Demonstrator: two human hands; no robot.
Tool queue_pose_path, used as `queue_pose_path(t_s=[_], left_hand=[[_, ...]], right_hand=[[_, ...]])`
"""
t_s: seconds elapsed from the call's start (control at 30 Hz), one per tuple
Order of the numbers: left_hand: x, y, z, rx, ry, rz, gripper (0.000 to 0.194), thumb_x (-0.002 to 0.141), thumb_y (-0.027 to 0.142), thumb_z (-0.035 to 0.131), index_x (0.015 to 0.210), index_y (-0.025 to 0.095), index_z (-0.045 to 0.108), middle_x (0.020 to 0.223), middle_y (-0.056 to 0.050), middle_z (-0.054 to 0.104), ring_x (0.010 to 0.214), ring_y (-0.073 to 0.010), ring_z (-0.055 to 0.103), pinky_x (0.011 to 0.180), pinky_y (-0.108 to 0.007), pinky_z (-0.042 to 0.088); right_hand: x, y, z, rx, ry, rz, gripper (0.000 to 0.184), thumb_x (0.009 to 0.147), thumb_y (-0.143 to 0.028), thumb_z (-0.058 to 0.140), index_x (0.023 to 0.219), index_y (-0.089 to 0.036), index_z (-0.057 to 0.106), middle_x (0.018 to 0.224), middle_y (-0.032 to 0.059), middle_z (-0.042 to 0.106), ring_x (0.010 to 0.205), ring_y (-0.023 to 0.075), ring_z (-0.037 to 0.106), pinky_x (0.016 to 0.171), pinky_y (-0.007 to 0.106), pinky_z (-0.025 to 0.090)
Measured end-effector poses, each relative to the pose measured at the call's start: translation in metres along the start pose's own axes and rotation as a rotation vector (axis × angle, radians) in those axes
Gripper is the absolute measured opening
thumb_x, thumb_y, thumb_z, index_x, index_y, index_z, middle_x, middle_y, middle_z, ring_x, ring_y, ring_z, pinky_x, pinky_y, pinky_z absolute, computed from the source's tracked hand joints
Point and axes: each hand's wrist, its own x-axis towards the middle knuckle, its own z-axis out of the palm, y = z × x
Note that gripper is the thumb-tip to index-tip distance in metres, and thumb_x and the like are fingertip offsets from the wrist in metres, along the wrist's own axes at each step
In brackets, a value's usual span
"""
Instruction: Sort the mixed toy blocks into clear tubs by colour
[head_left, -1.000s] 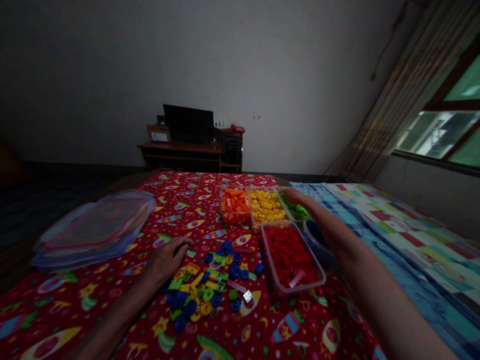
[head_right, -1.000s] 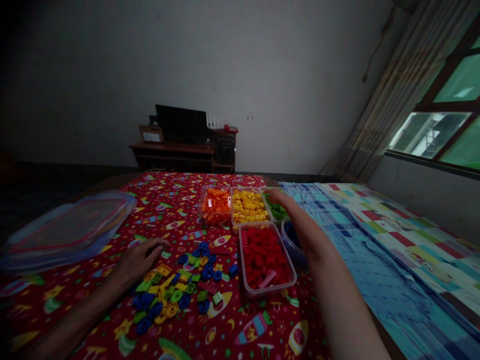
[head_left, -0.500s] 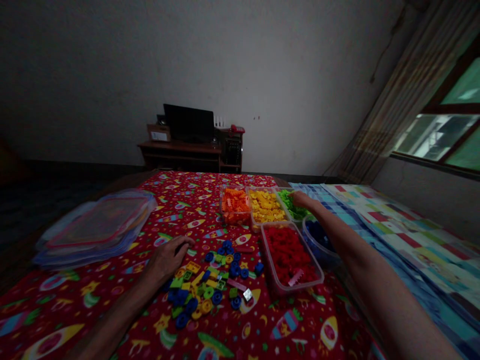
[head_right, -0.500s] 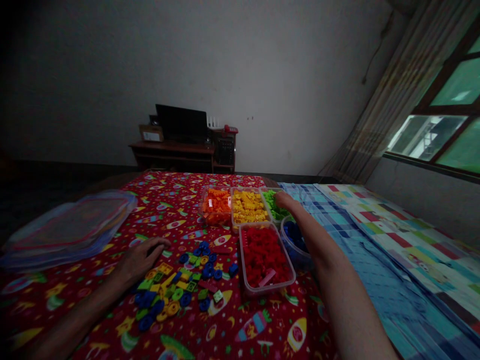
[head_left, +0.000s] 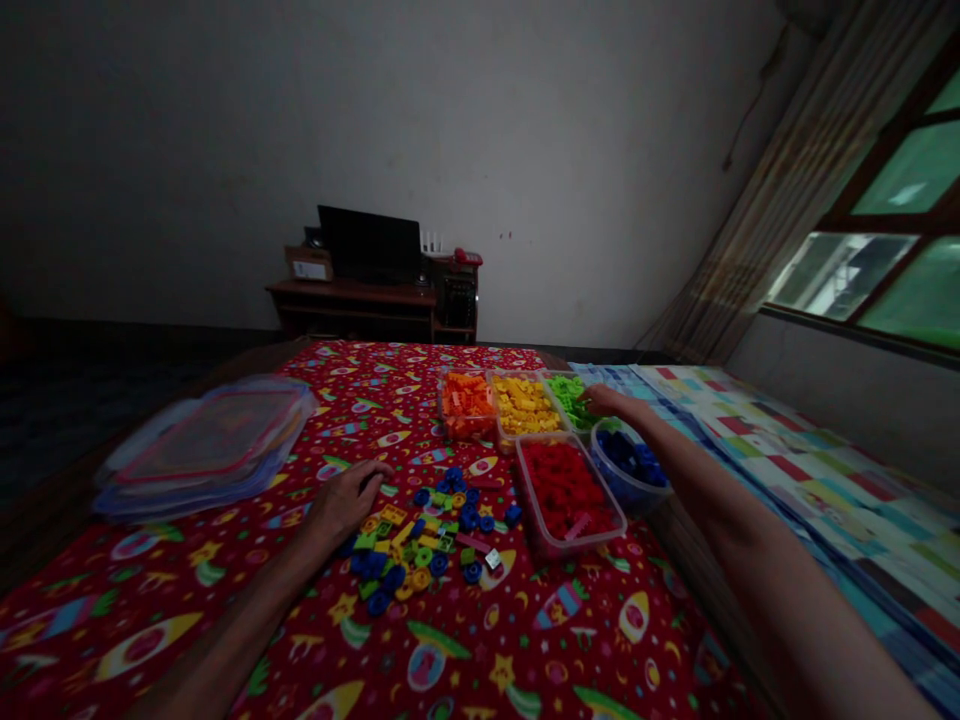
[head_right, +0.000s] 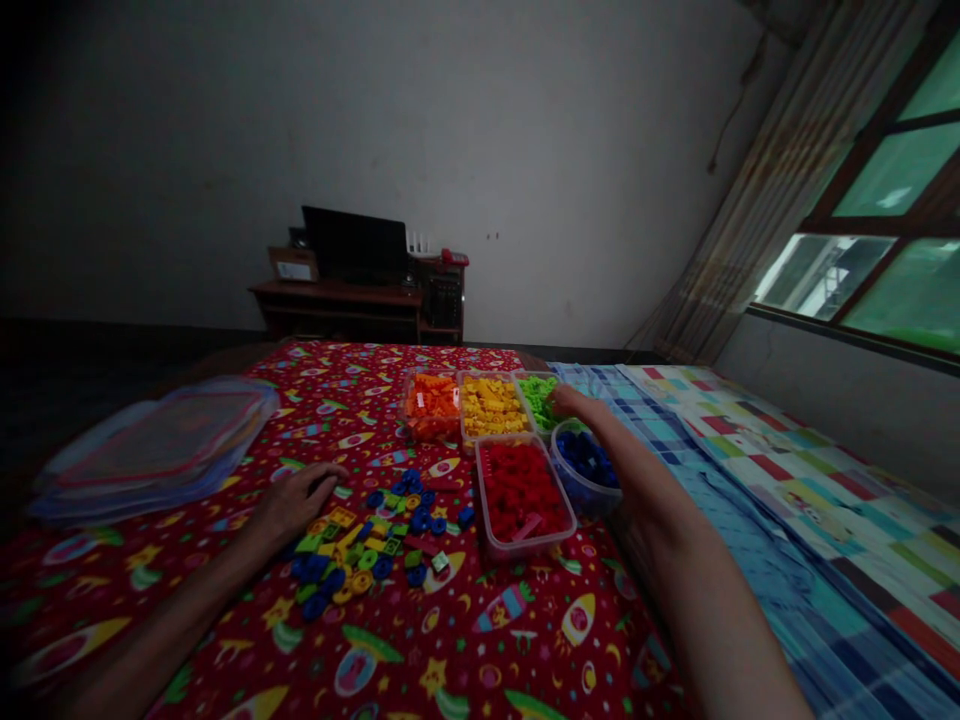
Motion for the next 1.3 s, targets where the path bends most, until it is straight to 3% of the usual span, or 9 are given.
queue_pose_path(t_s=[0.2, 0.33, 0.47, 0.53, 0.6, 0.77, 0.93, 1.13, 1.3], left_hand=[[-0.001, -0.002, 0.002, -0.008, 0.010, 0.015, 0.033, 0.075, 0.039, 0.036, 0.082, 0.022, 0.063, 0.092, -0.005, 0.072, 0.085, -0.0213, 0.067, 0.079, -0.030, 0.051], [-0.001, -0.002, 0.003, -0.026, 0.010, 0.015, 0.035, 0.077, 0.042, 0.036, 0.082, 0.021, 0.063, 0.092, -0.006, 0.072, 0.087, -0.0216, 0.066, 0.081, -0.031, 0.050], [-0.003, 0.005, -0.001, -0.084, -0.034, -0.013, 0.044, 0.082, 0.047, 0.030, 0.084, 0.019, 0.063, 0.092, -0.008, 0.071, 0.089, -0.0226, 0.065, 0.082, -0.033, 0.050], [-0.009, 0.008, -0.004, -0.113, -0.067, 0.003, 0.048, 0.085, 0.048, 0.026, 0.089, 0.018, 0.063, 0.094, -0.009, 0.070, 0.091, -0.0228, 0.064, 0.084, -0.035, 0.050], [-0.020, 0.008, -0.005, -0.134, -0.061, 0.036, 0.052, 0.088, 0.048, 0.024, 0.102, 0.016, 0.062, 0.105, -0.011, 0.068, 0.101, -0.0231, 0.061, 0.092, -0.038, 0.047], [-0.071, -0.004, 0.003, -0.092, -0.029, 0.073, 0.060, 0.090, 0.052, 0.032, 0.141, 0.021, 0.034, 0.146, -0.012, 0.038, 0.137, -0.0251, 0.031, 0.110, -0.044, 0.030], [-0.102, 0.000, 0.023, 0.047, -0.089, 0.185, 0.105, 0.064, 0.067, 0.065, 0.148, 0.025, 0.018, 0.155, -0.016, 0.014, 0.140, -0.0413, 0.011, 0.109, -0.057, 0.022], [-0.074, 0.037, 0.049, -0.008, -0.083, 0.205, 0.103, 0.065, 0.063, 0.067, 0.147, 0.026, 0.017, 0.153, -0.017, 0.019, 0.140, -0.0394, 0.016, 0.109, -0.058, 0.022], [-0.048, 0.059, 0.055, -0.176, -0.133, 0.233, 0.104, 0.064, 0.067, 0.066, 0.145, 0.017, 0.024, 0.151, -0.020, 0.024, 0.141, -0.0363, 0.017, 0.113, -0.052, 0.020]], right_hand=[[-0.024, -0.031, -0.018, 0.044, 0.119, -0.071, 0.049, 0.074, -0.002, 0.043, 0.116, -0.011, 0.065, 0.090, 0.0113, 0.071, 0.081, 0.0166, 0.062, 0.071, 0.022, 0.043], [-0.065, -0.090, -0.022, 0.275, 0.267, -0.312, 0.050, 0.074, -0.003, 0.043, 0.120, -0.011, 0.061, 0.080, 0.0055, 0.067, 0.068, 0.0128, 0.055, 0.065, 0.022, 0.041], [-0.117, -0.165, 0.009, 0.492, 0.245, -0.563, 0.031, 0.085, -0.015, 0.043, 0.107, -0.017, 0.064, 0.081, 0.0042, 0.066, 0.072, 0.0156, 0.057, 0.069, 0.025, 0.045], [-0.135, -0.193, 0.035, 0.538, 0.346, -0.579, 0.033, 0.092, -0.024, 0.038, 0.118, -0.019, 0.059, 0.102, 0.0084, 0.065, 0.094, 0.0200, 0.059, 0.083, 0.031, 0.047], [-0.144, -0.211, 0.059, 0.505, 0.457, -0.512, 0.041, 0.094, -0.030, 0.036, 0.131, -0.017, 0.049, 0.128, 0.0147, 0.054, 0.122, 0.0247, 0.048, 0.099, 0.039, 0.040], [-0.140, -0.219, 0.095, 0.403, 0.503, -0.255, 0.050, 0.092, -0.039, 0.043, 0.137, -0.016, 0.045, 0.140, 0.0196, 0.043, 0.136, 0.0341, 0.030, 0.107, 0.055, 0.028], [-0.142, -0.225, 0.107, 0.427, 0.408, -0.157, 0.054, 0.094, -0.040, 0.037, 0.143, -0.018, 0.037, 0.143, 0.0212, 0.038, 0.137, 0.0362, 0.028, 0.106, 0.057, 0.029], [-0.143, -0.233, 0.114, 0.472, 0.463, -0.123, 0.050, 0.096, -0.037, 0.032, 0.142, -0.019, 0.038, 0.144, 0.0180, 0.039, 0.137, 0.0311, 0.029, 0.107, 0.052, 0.029], [-0.143, -0.228, 0.123, 0.541, 0.548, -0.137, 0.048, 0.096, -0.034, 0.028, 0.138, -0.016, 0.042, 0.145, 0.0183, 0.036, 0.138, 0.0290, 0.027, 0.107, 0.052, 0.030]])
